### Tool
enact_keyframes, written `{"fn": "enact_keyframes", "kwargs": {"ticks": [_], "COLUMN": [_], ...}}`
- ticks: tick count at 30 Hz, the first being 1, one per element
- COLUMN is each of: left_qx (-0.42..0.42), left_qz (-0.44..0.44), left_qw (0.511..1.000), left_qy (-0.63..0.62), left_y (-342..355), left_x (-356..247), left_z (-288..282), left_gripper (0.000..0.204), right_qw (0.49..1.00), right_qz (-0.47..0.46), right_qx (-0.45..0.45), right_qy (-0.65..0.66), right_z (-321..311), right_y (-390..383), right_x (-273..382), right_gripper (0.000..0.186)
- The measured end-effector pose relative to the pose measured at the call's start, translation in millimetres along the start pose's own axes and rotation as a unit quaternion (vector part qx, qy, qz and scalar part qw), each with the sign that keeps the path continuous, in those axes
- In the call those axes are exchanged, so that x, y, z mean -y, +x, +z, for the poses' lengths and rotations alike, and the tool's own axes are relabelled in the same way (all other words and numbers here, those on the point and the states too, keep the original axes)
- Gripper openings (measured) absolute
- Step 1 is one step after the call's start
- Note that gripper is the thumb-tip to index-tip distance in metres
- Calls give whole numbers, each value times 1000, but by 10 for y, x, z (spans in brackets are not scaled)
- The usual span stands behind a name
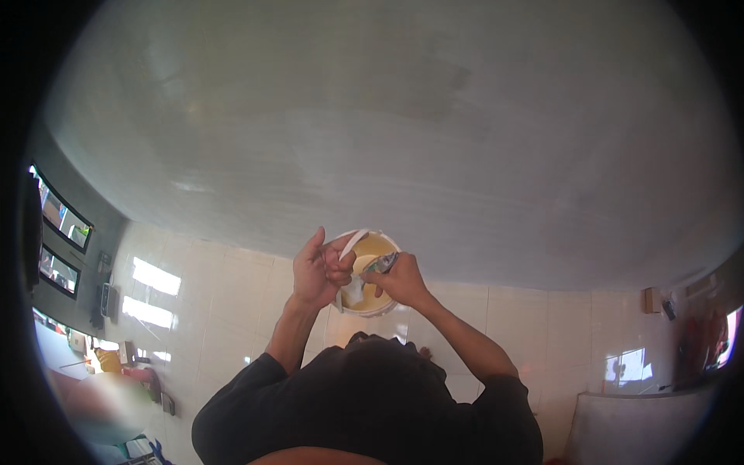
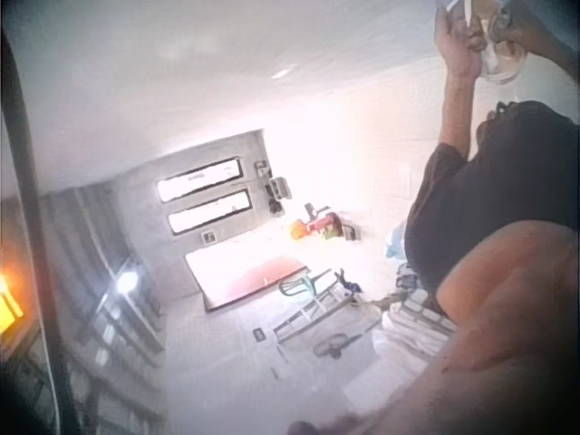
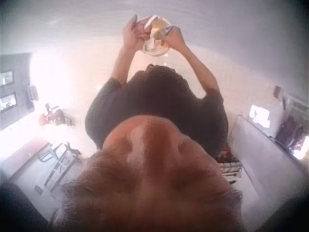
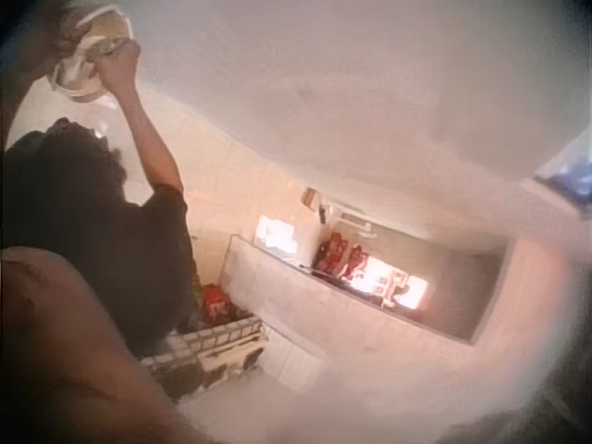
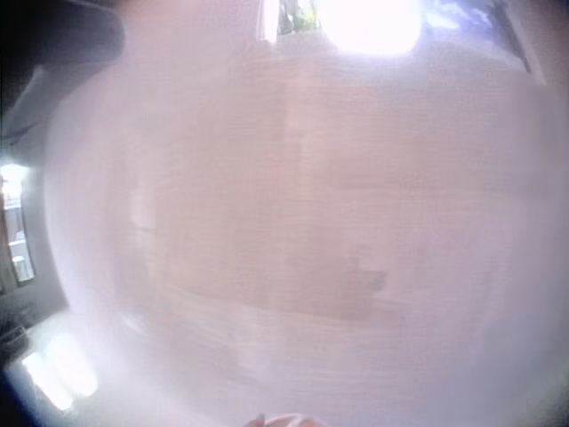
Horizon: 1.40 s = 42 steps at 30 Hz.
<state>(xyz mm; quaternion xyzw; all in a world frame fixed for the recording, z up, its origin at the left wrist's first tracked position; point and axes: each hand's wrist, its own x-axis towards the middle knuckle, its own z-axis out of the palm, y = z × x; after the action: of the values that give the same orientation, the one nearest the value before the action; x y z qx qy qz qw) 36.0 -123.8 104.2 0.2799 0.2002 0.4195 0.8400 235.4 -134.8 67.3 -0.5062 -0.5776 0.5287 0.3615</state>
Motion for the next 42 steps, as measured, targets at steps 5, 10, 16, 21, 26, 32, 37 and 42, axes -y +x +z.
{"fn": "enact_keyframes", "kwargs": {"ticks": [5,10,16,21,26,32,37,42], "left_qx": [4,-30,3,-2,-18,-10,-10,-20], "left_qz": [5,-15,-12,-9,-12,-18,-5,38], "left_qw": [1000,999,999,1000,999,999,1000,998], "left_qy": [-2,-20,-31,-18,-24,-29,-26,-52], "left_y": [9,28,32,36,57,23,11,-46], "left_x": [10,16,5,-5,15,7,-8,32], "left_z": [14,12,-54,-50,-44,-29,-22,84], "left_gripper": [75,73,73,76,71,70,75,75], "right_qw": [951,873,875,980,999,906,930,959], "right_qz": [-183,-307,-306,-102,-21,-270,-254,-157], "right_qx": [-132,-150,-164,-65,-22,-227,-203,-211], "right_qy": [-213,-347,-337,-159,8,-233,-170,101], "right_z": [-57,-59,-12,-4,66,40,-103,-624], "right_y": [-96,-39,-90,-91,-59,-24,-406,-889], "right_x": [2,-140,-130,29,66,-98,23,497], "right_gripper": [18,28,27,17,19,20,22,19]}}
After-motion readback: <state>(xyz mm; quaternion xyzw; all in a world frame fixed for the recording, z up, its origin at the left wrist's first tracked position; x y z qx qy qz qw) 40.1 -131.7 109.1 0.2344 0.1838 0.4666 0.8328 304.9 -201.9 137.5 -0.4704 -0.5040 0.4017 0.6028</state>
